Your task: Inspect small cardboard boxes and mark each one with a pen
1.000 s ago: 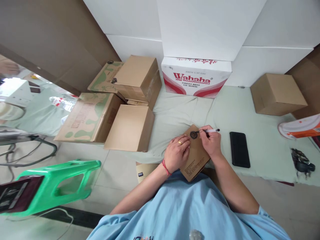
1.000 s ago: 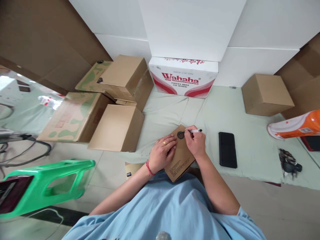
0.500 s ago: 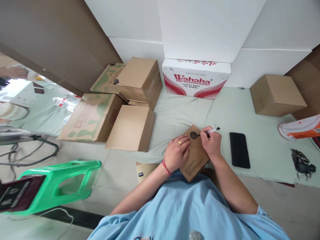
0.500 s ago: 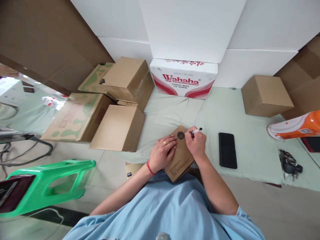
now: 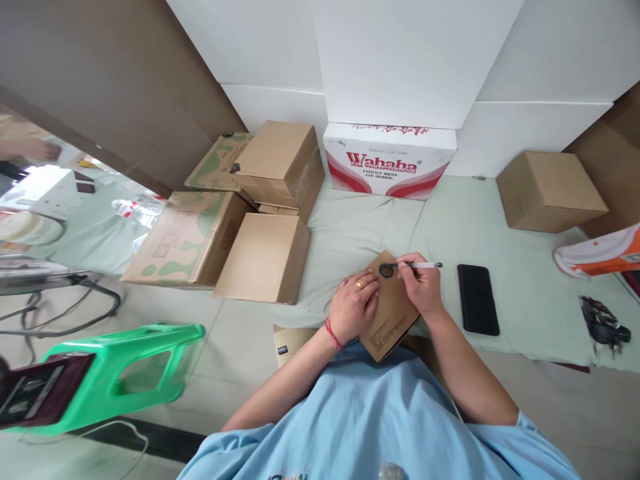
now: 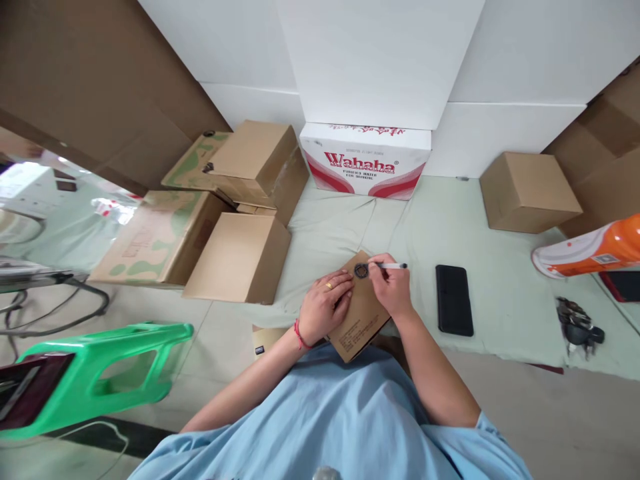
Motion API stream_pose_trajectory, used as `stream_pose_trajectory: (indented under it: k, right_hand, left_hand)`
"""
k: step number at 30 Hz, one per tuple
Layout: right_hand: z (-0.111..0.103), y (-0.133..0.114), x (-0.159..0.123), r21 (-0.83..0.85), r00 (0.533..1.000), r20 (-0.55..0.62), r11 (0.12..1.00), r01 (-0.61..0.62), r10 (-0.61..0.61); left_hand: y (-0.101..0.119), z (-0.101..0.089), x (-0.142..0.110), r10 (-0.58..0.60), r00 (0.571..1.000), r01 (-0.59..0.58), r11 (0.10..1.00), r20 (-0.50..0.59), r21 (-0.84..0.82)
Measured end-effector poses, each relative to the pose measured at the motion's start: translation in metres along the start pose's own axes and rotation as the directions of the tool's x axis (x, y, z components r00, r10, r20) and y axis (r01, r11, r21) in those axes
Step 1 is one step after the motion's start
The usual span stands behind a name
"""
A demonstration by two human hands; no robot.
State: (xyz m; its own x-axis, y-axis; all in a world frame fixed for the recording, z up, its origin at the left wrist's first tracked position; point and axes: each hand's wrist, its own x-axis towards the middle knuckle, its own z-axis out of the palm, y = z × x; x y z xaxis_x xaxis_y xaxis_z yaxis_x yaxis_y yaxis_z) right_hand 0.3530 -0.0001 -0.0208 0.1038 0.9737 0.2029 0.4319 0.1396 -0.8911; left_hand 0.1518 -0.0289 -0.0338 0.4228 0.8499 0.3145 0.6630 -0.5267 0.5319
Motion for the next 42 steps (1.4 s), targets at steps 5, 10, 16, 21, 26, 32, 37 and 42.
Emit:
stream_pose_trajectory:
  k: [5, 10, 16, 21, 26, 32, 37, 42]
  right_hand:
    - [-0.038, 0.034, -0.016, 0.067, 0.927, -0.229, 0.955, -0.289, 0.297]
    - [-0.081, 0.064, -0.041, -0.322, 0.875, -0.018, 0.826, -0.463, 0.484]
    - [-0.100, 0.064, -0.060, -0.468, 0.850, -0.073, 0.734, -0.491, 0.522]
    - [-0.120, 0.068, -0.070, -0.777, 0.889, -0.296, 0.453, -0.437, 0.349]
    - [-0.117, 0.073, -0.084, -0.845, 0.877, -0.234, 0.358, -0.397, 0.421]
    - [-0.114, 0.084, -0.079, -0.741, 0.806, -0.369, 0.377, -0.556, 0.463]
    - [-0.134, 0.082, -0.079, -0.602, 0.771, -0.370, 0.498, -0.624, 0.518]
    - [-0.122, 0.043, -0.087, -0.497, 0.869, -0.320, 0.714, -0.493, 0.377]
  left_hand:
    - [-0.001, 0.002, -0.001, 0.001, 1.000, -0.001, 1.000, -0.028, 0.003]
    - [-0.002, 0.004, -0.001, -0.009, 0.999, 0.009, 1.000, -0.042, 0.016]
    - [-0.006, 0.008, 0.004, 0.024, 0.995, -0.022, 0.999, -0.096, 0.026]
    - [-0.008, -0.001, 0.000, 0.036, 0.962, -0.034, 0.999, -0.270, 0.012]
    - [0.014, -0.010, -0.020, 0.132, 0.977, -0.132, 0.991, -0.170, 0.009]
    - [0.034, -0.006, -0.033, 0.197, 0.945, -0.209, 0.978, 0.262, 0.019]
    - [0.011, -0.026, -0.034, 0.076, 0.951, -0.101, 0.992, 0.301, 0.069]
    - [-0.009, -0.035, -0.043, 0.080, 0.951, -0.116, 0.988, 0.298, 0.106]
